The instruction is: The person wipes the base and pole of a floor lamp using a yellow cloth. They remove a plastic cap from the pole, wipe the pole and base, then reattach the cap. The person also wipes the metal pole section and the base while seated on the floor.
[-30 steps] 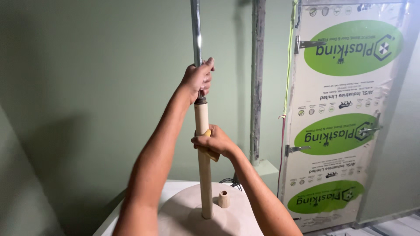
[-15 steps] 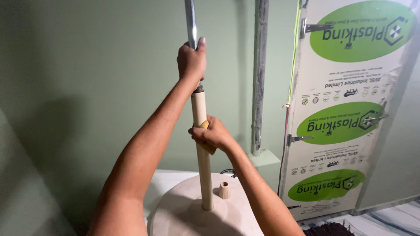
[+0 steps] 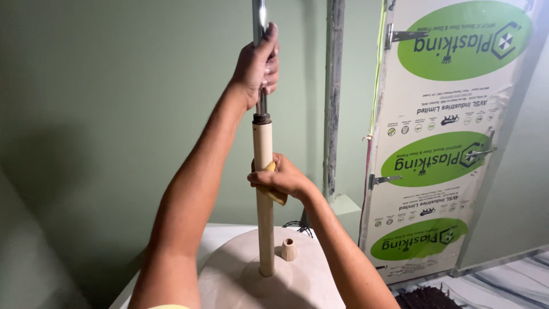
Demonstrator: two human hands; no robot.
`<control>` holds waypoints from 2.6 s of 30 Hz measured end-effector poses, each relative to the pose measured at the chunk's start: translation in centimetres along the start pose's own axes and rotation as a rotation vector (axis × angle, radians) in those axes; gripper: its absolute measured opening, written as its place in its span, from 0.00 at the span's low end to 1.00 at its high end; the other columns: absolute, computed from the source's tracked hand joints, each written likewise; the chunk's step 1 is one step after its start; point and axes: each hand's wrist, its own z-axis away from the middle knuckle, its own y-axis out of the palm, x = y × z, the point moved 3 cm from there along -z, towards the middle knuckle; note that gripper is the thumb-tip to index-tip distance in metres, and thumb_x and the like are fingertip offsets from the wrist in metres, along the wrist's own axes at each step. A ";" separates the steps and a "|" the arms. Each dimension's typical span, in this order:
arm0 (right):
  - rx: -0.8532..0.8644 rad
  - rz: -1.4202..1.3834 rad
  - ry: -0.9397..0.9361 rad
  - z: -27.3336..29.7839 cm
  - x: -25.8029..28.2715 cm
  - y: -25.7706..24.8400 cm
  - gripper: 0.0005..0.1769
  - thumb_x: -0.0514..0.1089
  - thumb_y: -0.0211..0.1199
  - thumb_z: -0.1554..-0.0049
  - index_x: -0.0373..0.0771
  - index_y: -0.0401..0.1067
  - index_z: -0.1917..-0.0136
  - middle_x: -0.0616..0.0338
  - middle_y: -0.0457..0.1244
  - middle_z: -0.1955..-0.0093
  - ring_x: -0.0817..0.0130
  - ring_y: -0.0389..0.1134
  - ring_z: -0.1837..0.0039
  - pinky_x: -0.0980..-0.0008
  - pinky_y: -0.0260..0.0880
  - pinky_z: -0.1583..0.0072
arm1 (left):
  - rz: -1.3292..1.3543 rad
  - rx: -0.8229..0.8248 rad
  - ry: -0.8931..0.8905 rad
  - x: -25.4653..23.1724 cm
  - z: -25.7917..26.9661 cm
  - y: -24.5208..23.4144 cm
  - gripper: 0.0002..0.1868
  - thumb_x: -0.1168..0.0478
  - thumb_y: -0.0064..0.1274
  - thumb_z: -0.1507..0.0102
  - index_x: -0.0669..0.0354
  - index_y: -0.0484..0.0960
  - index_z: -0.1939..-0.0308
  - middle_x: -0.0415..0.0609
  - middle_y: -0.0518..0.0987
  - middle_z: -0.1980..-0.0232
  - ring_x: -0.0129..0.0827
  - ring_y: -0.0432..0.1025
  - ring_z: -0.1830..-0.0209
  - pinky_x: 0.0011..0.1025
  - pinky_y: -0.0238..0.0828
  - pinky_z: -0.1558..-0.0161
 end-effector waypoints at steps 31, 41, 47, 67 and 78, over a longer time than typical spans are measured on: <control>-0.118 0.069 0.021 0.3 0.3 -0.7 0.12 0.44 0.70 0.50 0.37 0.72 0.57 0.59 0.69 0.62 0.74 0.71 0.59 0.71 0.74 0.55 | -0.278 -0.300 -0.202 -1.4 -1.4 1.2 0.26 0.38 0.47 0.34 0.49 0.61 0.78 0.35 0.58 0.86 0.24 0.54 0.92 0.30 0.59 0.87; -0.124 0.038 0.065 1.1 -0.6 1.0 0.14 0.43 0.70 0.51 0.37 0.70 0.55 0.58 0.69 0.61 0.72 0.72 0.57 0.68 0.76 0.53 | -0.157 -0.224 0.024 1.4 1.5 -1.1 0.21 0.43 0.57 0.37 0.47 0.65 0.72 0.34 0.66 0.82 0.22 0.61 0.87 0.28 0.60 0.83; -0.160 0.139 0.079 1.7 0.5 0.5 0.14 0.44 0.69 0.51 0.37 0.71 0.55 0.58 0.70 0.60 0.72 0.72 0.57 0.69 0.75 0.52 | -0.129 -0.209 -0.248 2.5 2.8 0.2 0.26 0.36 0.52 0.37 0.48 0.63 0.75 0.34 0.58 0.84 0.22 0.55 0.89 0.25 0.56 0.85; -0.806 -0.410 0.074 2.3 -4.7 -11.6 0.28 0.65 0.60 0.39 0.37 0.72 0.46 0.59 0.63 0.60 0.68 0.64 0.63 0.66 0.63 0.62 | -0.319 -0.425 0.191 9.3 14.8 1.3 0.26 0.51 0.54 0.33 0.58 0.65 0.37 0.43 0.75 0.68 0.24 0.70 0.80 0.26 0.72 0.77; -0.832 0.490 -1.017 -1.0 9.8 -7.3 0.13 0.24 0.62 0.41 0.36 0.75 0.45 0.55 0.65 0.34 0.56 0.68 0.31 0.59 0.73 0.30 | -0.362 -0.361 0.249 8.9 15.4 2.3 0.37 0.58 0.48 0.31 0.49 0.52 0.19 0.44 0.75 0.66 0.24 0.69 0.76 0.25 0.72 0.74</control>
